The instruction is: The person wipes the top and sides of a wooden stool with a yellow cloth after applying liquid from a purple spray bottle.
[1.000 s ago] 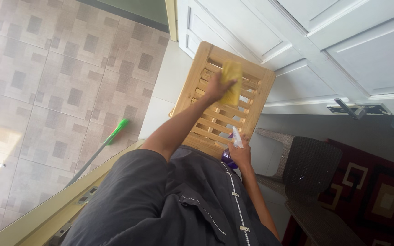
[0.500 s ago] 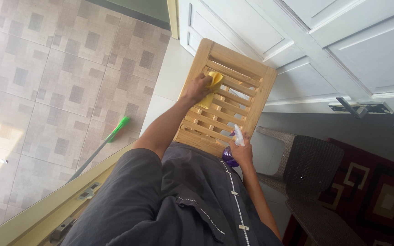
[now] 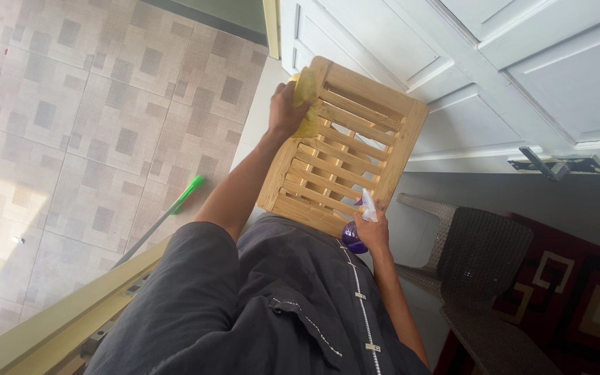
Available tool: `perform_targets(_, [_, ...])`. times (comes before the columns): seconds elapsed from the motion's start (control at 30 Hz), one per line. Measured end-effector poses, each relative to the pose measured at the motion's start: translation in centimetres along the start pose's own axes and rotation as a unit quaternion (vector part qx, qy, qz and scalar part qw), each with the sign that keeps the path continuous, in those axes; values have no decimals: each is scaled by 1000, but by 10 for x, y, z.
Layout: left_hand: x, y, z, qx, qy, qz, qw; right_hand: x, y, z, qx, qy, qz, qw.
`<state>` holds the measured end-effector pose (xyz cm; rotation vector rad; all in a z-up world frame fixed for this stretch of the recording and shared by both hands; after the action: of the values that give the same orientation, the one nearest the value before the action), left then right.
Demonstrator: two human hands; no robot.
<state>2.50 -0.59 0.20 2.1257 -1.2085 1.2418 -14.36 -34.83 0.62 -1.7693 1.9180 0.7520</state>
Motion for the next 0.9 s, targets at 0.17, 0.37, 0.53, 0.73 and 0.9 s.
perform_targets(0.17, [55, 29, 86, -85, 128, 17, 988, -2, 5, -4, 0, -66, 55, 996])
perform_targets(0.37, [66, 110, 160, -302, -31, 206, 930, 2, 6, -8, 0, -113, 84, 990])
perform_targets(0.53, [60, 109, 146, -309, -75, 177, 931, -4, 8, -16, -8, -172, 170, 970])
perform_targets(0.73, [26, 57, 85, -239, -110, 123, 957, 16, 3, 4, 10, -92, 10, 996])
perform_targets(0.9, [-15, 39, 8, -174, -151, 38, 972, 11, 2, 7, -28, -36, 36, 998])
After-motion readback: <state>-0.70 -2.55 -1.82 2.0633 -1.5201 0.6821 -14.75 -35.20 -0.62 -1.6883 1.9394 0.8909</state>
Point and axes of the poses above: each hand's wrist, its own y-axis away from the middle knuckle, its own z-axis out of the palm, x = y × z, the point moved 2 cm from there along -y, towards the middle knuckle, and after that the axes turned 15 degrees about x, right-handed, at the moved point
